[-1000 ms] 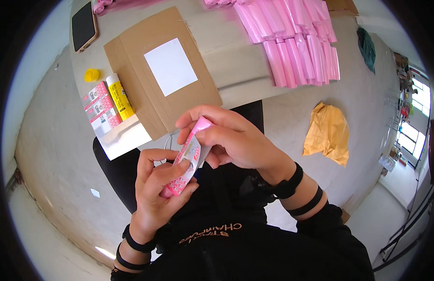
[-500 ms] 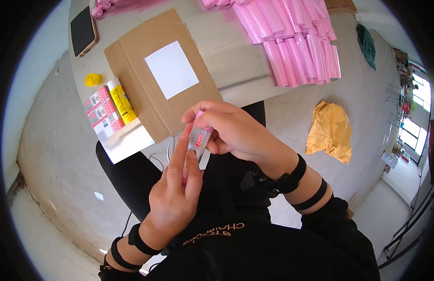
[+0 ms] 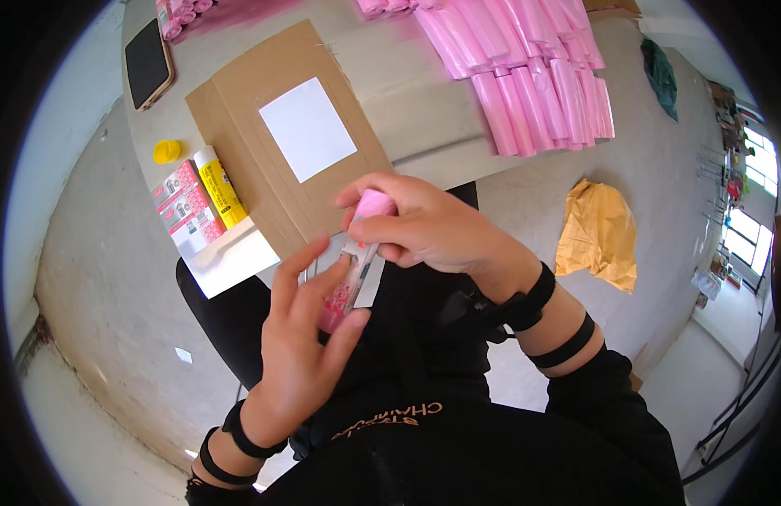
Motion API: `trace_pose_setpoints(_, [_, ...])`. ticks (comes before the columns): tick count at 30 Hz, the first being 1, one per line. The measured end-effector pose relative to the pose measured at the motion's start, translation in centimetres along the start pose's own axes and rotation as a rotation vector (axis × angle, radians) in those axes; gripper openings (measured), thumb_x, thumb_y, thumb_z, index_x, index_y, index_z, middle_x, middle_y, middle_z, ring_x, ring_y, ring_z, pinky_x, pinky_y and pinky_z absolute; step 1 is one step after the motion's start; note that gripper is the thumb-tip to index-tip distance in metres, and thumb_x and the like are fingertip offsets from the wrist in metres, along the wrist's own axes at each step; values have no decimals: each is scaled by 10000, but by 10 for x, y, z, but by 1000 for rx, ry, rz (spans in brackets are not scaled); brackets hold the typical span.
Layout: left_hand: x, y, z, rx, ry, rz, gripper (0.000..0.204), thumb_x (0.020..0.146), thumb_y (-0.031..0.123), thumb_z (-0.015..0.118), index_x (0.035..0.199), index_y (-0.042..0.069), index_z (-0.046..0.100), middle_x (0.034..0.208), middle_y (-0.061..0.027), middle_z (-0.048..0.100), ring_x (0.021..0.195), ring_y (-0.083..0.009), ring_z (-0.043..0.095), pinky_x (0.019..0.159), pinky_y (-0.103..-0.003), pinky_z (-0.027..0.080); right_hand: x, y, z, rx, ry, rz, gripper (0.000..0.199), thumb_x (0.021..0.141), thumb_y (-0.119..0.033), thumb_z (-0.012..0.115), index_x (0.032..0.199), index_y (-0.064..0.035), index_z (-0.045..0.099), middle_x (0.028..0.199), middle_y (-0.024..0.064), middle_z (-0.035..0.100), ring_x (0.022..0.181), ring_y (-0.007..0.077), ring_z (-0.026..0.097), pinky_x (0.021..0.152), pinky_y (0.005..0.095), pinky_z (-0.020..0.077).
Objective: Applying adhesive labels to pink cylindrical plastic items at a workstation.
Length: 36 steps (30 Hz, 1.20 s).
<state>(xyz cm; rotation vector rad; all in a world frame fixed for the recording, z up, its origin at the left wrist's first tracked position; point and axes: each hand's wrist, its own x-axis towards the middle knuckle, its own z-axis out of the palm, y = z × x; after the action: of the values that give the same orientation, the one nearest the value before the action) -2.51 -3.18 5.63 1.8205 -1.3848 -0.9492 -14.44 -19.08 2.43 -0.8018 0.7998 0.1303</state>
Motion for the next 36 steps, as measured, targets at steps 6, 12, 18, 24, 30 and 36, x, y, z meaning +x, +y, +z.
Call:
trace_pose_setpoints(6, [23, -14, -4, -1262, -129, -775, 487, 985, 379, 320, 1119, -44, 519, 947, -130, 608, 817, -210, 631, 761, -288, 494, 1, -9, -10, -1, -116, 37, 307, 824, -108, 612, 1059, 43, 483, 752, 32, 488, 566, 60, 433, 441, 203, 304])
trace_pose_setpoints(12, [22, -34, 7, -1238, -518, -683, 388, 932, 358, 514, 1027, -16, 550, 687, -24, 539, 580, -105, 533, 539, -212, 415, 3, -8, -5, -58, -117, 23, 304, 829, -132, 610, 1052, 37, 492, 766, 31, 498, 555, 65, 431, 451, 222, 327])
trace_pose_setpoints(18, [20, -36, 4, -1089, -490, -593, 406, 889, 347, 588, 1101, 9, 517, 714, -10, 530, 590, -91, 516, 546, -201, 401, 12, -6, -6, -56, -161, 15, 318, 832, -141, 605, 1077, 23, 486, 760, 38, 505, 552, 65, 430, 443, 216, 322])
trace_pose_setpoints(24, [13, -30, -8, -1084, -341, -521, 532, 812, 121, 683, 1267, 10, 430, 907, -38, 560, 723, -84, 560, 666, -213, 471, 11, -7, -12, 88, -107, -72, 282, 840, -68, 568, 1096, 9, 479, 852, 49, 510, 555, 52, 422, 431, 183, 285])
trace_pose_setpoints(30, [1, -23, -7, -1041, -181, -541, 608, 777, 35, 700, 1306, 18, 402, 961, -42, 561, 789, -77, 564, 711, -216, 477, 1, -6, -7, 76, -17, -112, 303, 889, -44, 512, 1183, 1, 452, 1010, 80, 519, 558, 38, 413, 426, 161, 274])
trace_pose_setpoints(36, [-2, -24, 8, -1014, -29, -426, 449, 859, 165, 628, 1229, 2, 433, 836, -25, 518, 677, -63, 495, 601, -193, 414, -3, -5, -3, 66, -10, -182, 313, 895, -59, 518, 1194, -10, 442, 1016, 80, 525, 559, 35, 409, 432, 164, 289])
